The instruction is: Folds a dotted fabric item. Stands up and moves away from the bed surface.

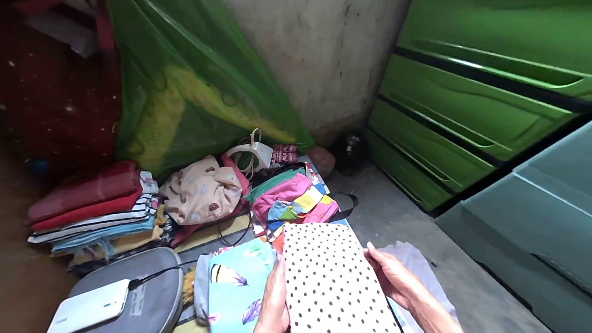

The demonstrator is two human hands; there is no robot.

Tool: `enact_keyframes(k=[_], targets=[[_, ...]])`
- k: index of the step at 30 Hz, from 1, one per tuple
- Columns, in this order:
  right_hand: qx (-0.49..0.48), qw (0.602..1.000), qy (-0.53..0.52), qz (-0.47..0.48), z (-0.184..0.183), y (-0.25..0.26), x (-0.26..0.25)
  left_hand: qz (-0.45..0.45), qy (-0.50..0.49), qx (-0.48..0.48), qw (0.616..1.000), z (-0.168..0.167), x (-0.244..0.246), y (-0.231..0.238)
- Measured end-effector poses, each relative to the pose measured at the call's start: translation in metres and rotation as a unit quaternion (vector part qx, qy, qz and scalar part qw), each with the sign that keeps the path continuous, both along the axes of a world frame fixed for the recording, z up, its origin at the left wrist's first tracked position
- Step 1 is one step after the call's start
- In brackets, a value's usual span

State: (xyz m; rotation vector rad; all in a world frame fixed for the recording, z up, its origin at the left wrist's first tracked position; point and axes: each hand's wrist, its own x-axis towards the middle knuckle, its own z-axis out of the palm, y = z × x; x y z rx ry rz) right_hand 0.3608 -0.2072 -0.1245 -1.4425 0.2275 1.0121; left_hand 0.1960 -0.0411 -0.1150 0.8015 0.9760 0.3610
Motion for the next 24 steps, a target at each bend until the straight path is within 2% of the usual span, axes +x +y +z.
enact_keyframes(k=[4,9,15,20,24], targets=[[-0.039,0.997,0.01,0.064,0.007,0.008,0.009,0.02,0.005,-0.069,0.997,0.005,0.003,0.006],[-0.073,0.992,-0.033,0.102,0.005,0.019,0.012,0.0,-0.002,-0.095,0.995,0.003,0.004,0.012],[-0.035,0.999,0.002,0.032,0.009,0.014,0.01,-0.021,-0.092,-0.165,0.982,0.005,0.001,0.015],[-0.04,0.997,0.016,0.066,0.009,0.013,0.015,-0.035,-0.081,-0.149,0.985,0.005,0.003,0.015],[-0.054,0.996,0.01,0.075,0.009,0.016,0.017,-0.041,-0.038,-0.093,0.994,0.006,0.009,0.013]])
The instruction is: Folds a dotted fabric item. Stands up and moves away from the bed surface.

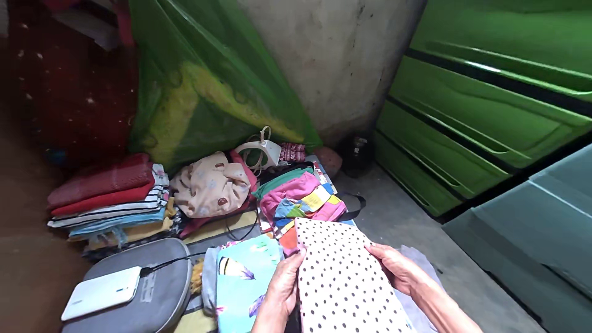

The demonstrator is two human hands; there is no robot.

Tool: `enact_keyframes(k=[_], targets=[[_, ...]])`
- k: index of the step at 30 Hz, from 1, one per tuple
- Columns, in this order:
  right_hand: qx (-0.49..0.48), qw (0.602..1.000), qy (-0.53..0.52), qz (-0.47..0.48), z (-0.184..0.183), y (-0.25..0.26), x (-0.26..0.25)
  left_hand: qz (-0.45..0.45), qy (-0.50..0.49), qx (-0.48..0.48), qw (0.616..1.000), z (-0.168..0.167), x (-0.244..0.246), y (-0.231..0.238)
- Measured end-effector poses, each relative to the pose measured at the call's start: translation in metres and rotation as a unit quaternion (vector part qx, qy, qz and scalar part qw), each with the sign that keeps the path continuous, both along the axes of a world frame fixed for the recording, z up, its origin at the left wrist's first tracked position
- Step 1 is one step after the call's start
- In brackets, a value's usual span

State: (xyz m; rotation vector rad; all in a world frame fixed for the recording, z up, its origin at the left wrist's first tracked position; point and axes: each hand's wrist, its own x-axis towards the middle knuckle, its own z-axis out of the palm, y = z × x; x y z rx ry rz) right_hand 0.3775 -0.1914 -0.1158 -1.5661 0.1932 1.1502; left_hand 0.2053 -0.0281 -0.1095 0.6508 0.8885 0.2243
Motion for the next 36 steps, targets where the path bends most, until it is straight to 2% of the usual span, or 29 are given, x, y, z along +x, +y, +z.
enact_keyframes(k=[3,6,9,14,18,26,33,36], targets=[[-0.011,0.999,0.0,0.037,0.01,-0.003,0.006,0.013,0.053,0.073,0.996,-0.002,0.003,-0.006],[-0.048,0.992,-0.05,0.107,0.03,-0.004,0.019,0.017,0.065,0.121,0.99,0.008,-0.001,-0.01],[-0.034,0.993,-0.04,0.109,0.016,-0.004,0.021,0.014,0.085,0.15,0.985,0.005,-0.006,-0.011],[0.027,0.999,-0.02,0.008,-0.018,-0.004,0.011,-0.001,0.072,0.106,0.992,-0.006,-0.01,-0.01],[0.045,0.999,0.0,0.027,-0.012,-0.007,0.008,-0.068,0.083,0.103,0.989,0.003,-0.009,-0.006],[0.047,0.998,-0.02,0.049,-0.01,-0.004,0.008,-0.125,0.129,0.113,0.977,0.01,-0.002,0.002],[0.089,0.995,0.001,-0.034,-0.02,-0.01,0.0,-0.062,0.09,0.095,0.989,0.008,-0.001,0.001],[0.101,0.993,0.043,-0.035,-0.02,-0.011,0.004,-0.084,0.095,0.069,0.99,0.009,-0.004,0.007]])
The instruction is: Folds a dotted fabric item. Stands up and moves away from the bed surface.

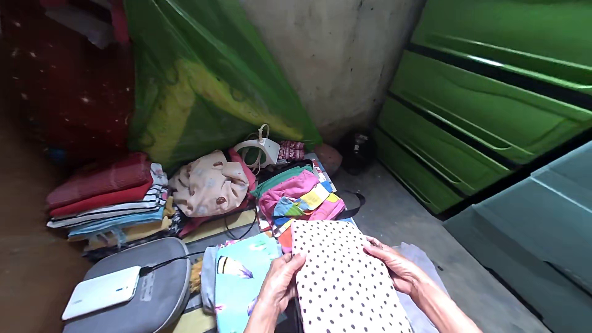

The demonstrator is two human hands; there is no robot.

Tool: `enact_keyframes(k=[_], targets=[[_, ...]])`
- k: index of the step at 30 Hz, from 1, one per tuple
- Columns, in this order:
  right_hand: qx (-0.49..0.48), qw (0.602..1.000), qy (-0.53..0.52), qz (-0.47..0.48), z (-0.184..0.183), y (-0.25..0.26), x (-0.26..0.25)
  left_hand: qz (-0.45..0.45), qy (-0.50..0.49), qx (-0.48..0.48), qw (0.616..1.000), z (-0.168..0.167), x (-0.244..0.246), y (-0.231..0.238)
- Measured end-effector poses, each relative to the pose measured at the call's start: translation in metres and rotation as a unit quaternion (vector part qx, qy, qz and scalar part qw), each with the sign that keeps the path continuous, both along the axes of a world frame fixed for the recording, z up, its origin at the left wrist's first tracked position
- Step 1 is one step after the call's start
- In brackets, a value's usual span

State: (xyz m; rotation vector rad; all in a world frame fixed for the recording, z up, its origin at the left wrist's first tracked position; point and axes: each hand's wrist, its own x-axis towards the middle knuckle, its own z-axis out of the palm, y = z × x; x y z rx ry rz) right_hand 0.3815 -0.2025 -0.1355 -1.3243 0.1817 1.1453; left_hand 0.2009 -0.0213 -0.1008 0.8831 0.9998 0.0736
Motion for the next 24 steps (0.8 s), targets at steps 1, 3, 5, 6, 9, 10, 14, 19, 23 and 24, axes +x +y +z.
enact_keyframes(k=[1,3,5,6,9,10,14,19,23,24], targets=[[0.004,1.0,0.006,0.011,0.001,0.001,0.001,-0.011,0.008,0.002,1.0,0.001,0.0,0.001],[0.005,0.999,0.002,0.041,0.005,0.005,0.003,-0.025,0.019,0.015,0.999,0.004,0.003,0.001],[-0.006,0.997,-0.026,0.067,0.014,0.01,0.004,-0.028,0.016,0.036,0.999,0.009,0.008,-0.001],[-0.012,0.996,-0.058,0.069,0.023,0.013,0.005,-0.031,0.007,0.055,0.998,0.015,0.011,0.0],[0.068,0.978,-0.193,0.048,0.065,0.017,0.014,-0.056,-0.089,0.165,0.981,0.048,0.02,0.013],[0.122,0.962,-0.24,0.03,0.08,0.016,0.015,-0.059,-0.141,0.214,0.965,0.062,0.021,0.017],[0.31,0.829,-0.464,0.026,0.122,0.003,0.025,-0.092,-0.332,0.44,0.829,0.105,0.018,0.033],[0.244,0.682,-0.687,0.059,0.033,-0.031,0.0,-0.141,-0.311,0.64,0.688,0.032,-0.009,0.021],[0.151,0.728,-0.661,0.102,-0.021,-0.067,-0.064,-0.188,-0.284,0.596,0.727,-0.043,-0.053,-0.006],[0.144,0.733,-0.655,0.114,-0.022,-0.071,-0.072,-0.186,-0.29,0.588,0.732,-0.049,-0.058,-0.008]])
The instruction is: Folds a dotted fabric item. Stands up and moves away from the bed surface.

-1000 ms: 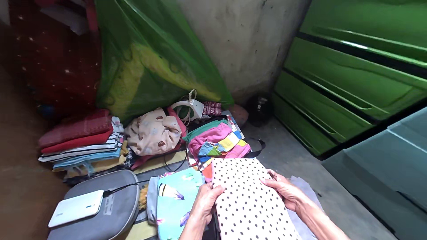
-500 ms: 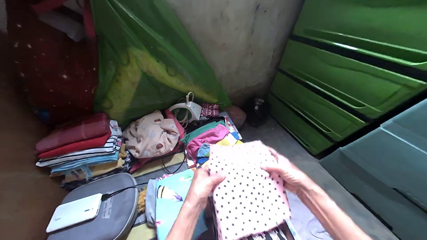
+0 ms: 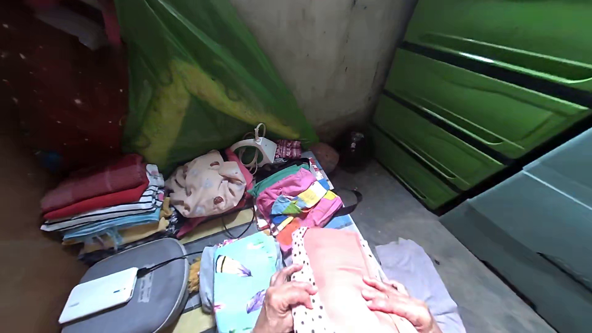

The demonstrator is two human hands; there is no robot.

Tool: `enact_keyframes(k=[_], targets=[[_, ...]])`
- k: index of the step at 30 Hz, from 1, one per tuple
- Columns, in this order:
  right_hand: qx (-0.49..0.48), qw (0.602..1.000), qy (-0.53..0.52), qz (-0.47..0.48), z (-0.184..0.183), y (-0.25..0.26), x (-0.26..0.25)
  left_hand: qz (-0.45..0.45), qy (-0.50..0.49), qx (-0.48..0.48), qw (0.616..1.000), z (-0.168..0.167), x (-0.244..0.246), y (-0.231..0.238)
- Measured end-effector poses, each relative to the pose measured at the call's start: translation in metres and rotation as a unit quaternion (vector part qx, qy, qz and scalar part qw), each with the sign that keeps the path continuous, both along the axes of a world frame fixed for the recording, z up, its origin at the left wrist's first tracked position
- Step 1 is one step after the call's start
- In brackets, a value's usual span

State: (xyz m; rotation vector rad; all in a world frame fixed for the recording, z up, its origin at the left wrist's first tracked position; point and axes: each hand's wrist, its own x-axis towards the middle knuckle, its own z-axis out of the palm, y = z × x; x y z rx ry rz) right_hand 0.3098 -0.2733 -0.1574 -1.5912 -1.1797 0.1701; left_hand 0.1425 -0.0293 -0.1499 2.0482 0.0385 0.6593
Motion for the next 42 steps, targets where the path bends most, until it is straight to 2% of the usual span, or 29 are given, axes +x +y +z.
enact_keyframes(k=[2,5,9,16,20,22,24,25,27,28,29,30,33,37,42], targets=[[-0.014,0.999,-0.04,0.007,0.003,-0.001,-0.001,0.009,-0.015,0.033,0.999,-0.001,-0.003,-0.001],[-0.02,0.989,-0.139,0.038,0.003,-0.001,0.016,0.017,-0.028,0.136,0.99,0.0,-0.004,0.003],[-0.03,0.979,-0.177,0.091,0.013,-0.003,0.029,0.015,-0.035,0.176,0.984,0.003,-0.009,0.006],[-0.015,0.991,-0.074,0.112,0.027,0.008,0.039,-0.026,-0.034,0.074,0.996,0.01,0.006,0.006],[-0.023,0.998,-0.053,0.023,0.045,0.013,0.035,0.018,-0.067,0.011,0.998,0.019,0.014,0.0],[-0.038,0.999,-0.003,0.002,0.061,0.017,0.034,0.067,-0.043,-0.029,0.996,0.031,0.014,-0.007],[-0.096,0.988,0.119,-0.024,0.063,0.023,0.032,0.125,0.067,-0.126,0.982,0.04,0.017,-0.014],[-0.139,0.965,0.221,-0.036,0.059,0.028,0.031,0.151,0.164,-0.192,0.956,0.044,0.022,-0.016],[-0.194,0.872,0.441,-0.082,0.047,0.041,0.026,0.176,0.306,-0.308,0.884,0.043,0.035,-0.013],[-0.202,0.829,0.512,-0.104,0.043,0.046,0.026,0.183,0.335,-0.333,0.862,0.043,0.041,-0.01],[-0.204,0.805,0.545,-0.117,0.042,0.049,0.027,0.186,0.351,-0.335,0.854,0.044,0.046,-0.008],[-0.202,0.798,0.554,-0.121,0.044,0.05,0.027,0.183,0.364,-0.322,0.855,0.046,0.048,-0.006],[-0.194,0.828,0.516,-0.099,0.045,0.047,0.031,0.162,0.378,-0.269,0.871,0.053,0.049,0.001],[-0.202,0.861,0.443,-0.15,0.052,0.057,0.046,0.162,0.371,-0.234,0.884,0.069,0.062,0.012],[-0.183,0.906,0.354,-0.138,0.053,0.08,0.058,0.169,0.387,-0.156,0.893,0.083,0.086,0.011]])
